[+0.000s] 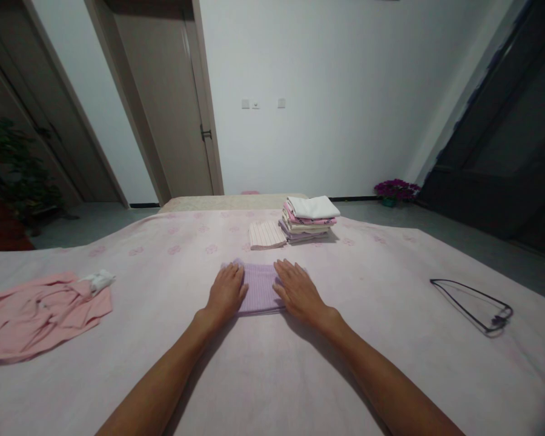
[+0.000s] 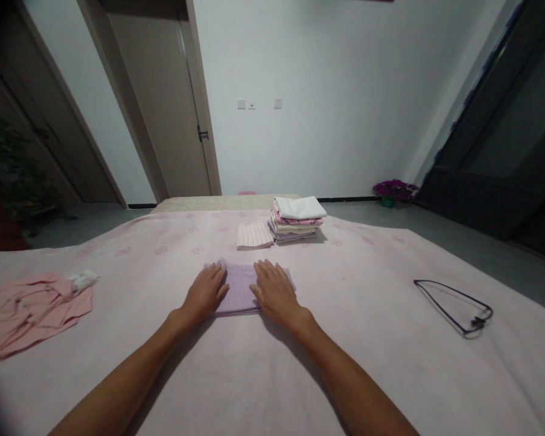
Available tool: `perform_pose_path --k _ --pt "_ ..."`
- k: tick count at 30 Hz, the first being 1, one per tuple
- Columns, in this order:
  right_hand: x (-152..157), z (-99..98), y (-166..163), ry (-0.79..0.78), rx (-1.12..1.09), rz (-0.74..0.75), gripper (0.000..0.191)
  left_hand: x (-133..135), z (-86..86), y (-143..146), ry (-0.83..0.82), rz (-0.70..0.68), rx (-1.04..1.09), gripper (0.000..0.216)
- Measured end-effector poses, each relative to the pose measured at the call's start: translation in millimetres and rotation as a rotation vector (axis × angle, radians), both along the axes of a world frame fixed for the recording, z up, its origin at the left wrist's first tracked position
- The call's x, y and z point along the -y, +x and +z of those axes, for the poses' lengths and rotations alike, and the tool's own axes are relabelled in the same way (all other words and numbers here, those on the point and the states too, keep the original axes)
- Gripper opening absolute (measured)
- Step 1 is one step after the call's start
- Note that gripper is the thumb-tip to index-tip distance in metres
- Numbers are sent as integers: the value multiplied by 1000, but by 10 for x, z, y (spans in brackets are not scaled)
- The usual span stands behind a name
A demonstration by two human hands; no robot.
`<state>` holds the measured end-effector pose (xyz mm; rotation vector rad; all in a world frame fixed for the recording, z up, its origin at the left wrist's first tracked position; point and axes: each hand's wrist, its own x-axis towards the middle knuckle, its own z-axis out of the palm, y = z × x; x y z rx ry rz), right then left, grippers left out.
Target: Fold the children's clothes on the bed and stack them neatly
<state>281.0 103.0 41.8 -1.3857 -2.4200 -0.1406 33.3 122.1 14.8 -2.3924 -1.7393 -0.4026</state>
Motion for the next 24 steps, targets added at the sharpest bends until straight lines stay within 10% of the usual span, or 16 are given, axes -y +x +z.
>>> perform_pose_path --k 24 --pt "-86 -233 95 -118 65 -41 63 -61 -103 -219 -248 183 80 68"
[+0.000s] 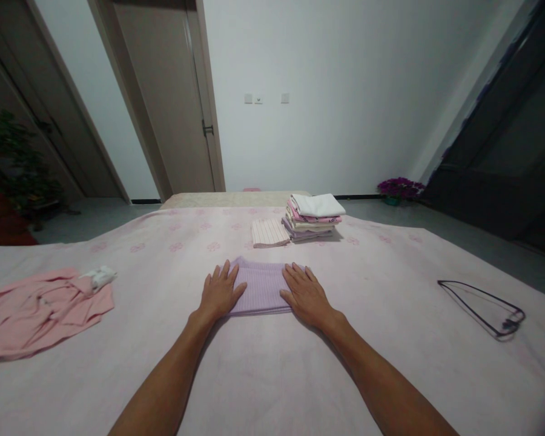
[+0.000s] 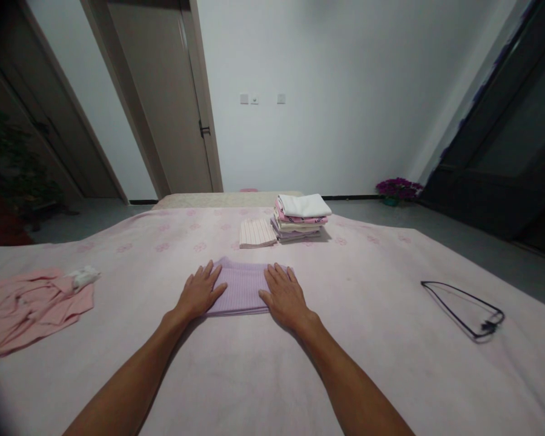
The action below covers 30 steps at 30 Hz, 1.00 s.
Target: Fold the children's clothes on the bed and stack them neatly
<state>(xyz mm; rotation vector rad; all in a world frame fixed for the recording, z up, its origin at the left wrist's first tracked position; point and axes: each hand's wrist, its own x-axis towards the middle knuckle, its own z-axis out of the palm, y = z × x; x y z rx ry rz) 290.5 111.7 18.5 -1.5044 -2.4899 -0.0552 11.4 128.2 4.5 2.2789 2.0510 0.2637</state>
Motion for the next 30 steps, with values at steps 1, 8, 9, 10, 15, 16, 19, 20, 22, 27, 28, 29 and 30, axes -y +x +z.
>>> perform_pose_path --k 1,8,9,10,15,16,19,20,22,27,28,29,30 --pt "1 4 0 -3 1 -2 62 6 8 -6 -1 0 -3 67" --pt "-24 -22 1 5 -6 -8 62 49 16 -74 9 33 -9 60" --pt "-25 -24 1 9 -6 -8 61 51 7 -85 9 42 -4 60" --pt "-24 -24 1 13 -7 -8 61 52 -2 -95 10 50 2 59" --pt "-11 -9 4 12 -20 -6 60 54 -36 -116 28 92 27 58" --pt "-10 -8 4 13 -22 -7 60 56 -36 -116 28 97 30 58" --pt "-14 -13 5 13 -23 -10 59 63 -28 -112 26 99 42 58" --pt "-16 -15 5 13 -24 -11 59 65 -24 -110 25 100 46 58" --pt "-20 -19 4 11 -22 -12 59 69 -16 -107 23 102 53 59" --pt "-23 -18 4 12 -24 -13 59 68 -25 -109 34 107 51 58" --pt "-24 -19 5 11 -25 -12 59 67 -30 -111 37 105 51 58" --pt "-25 -21 6 9 -25 -11 59 65 -33 -113 41 104 52 58" --pt "-26 -25 7 8 -26 -11 58 64 -36 -114 45 102 54 58"
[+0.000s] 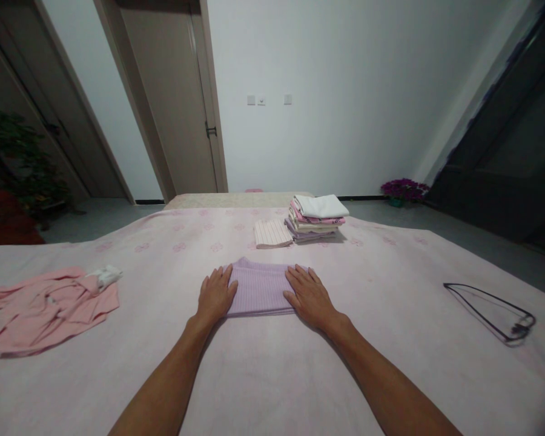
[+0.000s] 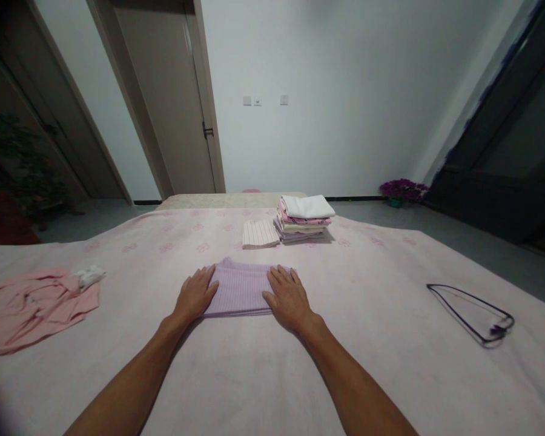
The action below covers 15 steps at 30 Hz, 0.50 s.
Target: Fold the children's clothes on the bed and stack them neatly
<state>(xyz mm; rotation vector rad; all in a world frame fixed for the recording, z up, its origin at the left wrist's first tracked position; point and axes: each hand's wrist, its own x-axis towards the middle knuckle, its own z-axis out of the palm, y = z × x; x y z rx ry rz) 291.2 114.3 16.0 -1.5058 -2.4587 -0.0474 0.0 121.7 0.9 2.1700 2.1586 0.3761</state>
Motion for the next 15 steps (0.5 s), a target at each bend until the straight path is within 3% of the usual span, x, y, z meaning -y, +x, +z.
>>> perform_pose_path --k 15 --pt "6 3 -11 4 2 2 58 -11 -36 -23 15 0 15 58"
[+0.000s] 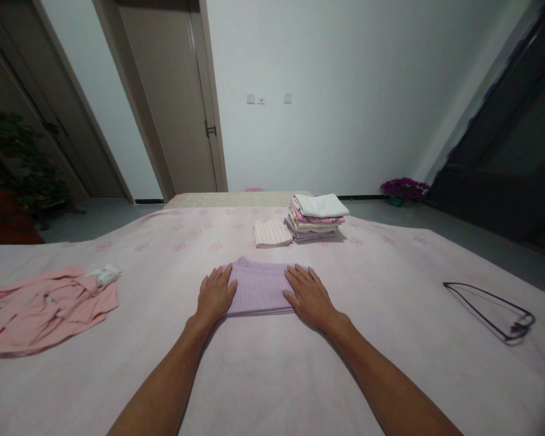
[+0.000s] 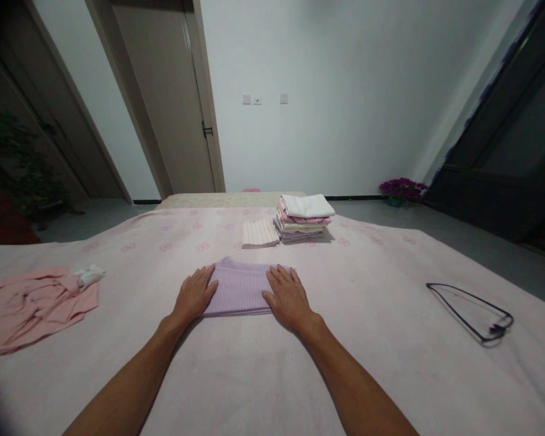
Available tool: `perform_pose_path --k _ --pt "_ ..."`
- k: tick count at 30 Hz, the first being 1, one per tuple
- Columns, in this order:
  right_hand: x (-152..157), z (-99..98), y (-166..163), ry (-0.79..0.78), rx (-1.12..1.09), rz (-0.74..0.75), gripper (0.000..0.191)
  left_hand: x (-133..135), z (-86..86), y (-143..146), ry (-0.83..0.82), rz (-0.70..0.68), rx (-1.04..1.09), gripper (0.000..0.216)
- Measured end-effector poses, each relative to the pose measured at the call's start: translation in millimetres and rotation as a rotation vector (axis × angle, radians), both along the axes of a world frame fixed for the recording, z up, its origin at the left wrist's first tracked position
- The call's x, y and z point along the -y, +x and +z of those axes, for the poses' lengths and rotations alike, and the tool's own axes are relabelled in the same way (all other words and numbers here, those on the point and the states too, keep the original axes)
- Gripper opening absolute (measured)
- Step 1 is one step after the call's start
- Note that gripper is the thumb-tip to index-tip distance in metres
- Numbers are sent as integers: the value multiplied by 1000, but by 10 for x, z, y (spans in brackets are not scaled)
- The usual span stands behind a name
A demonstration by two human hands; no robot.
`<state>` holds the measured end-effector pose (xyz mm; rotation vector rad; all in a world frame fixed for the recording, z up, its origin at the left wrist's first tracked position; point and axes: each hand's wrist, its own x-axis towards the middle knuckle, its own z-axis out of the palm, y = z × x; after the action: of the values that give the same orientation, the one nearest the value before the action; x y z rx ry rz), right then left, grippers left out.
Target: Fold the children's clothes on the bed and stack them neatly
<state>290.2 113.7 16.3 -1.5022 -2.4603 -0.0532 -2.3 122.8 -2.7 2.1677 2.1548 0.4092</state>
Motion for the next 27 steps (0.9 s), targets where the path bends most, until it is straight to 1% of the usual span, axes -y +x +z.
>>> perform_pose_path --k 6,15,27 --pt "11 4 3 5 -2 -5 57 20 30 18 6 3 4 57" --pt "1 -4 3 3 1 -1 57 -2 -1 5 15 -1 -16 56" --pt "11 10 3 10 -5 1 56 11 11 13 29 5 14 55"
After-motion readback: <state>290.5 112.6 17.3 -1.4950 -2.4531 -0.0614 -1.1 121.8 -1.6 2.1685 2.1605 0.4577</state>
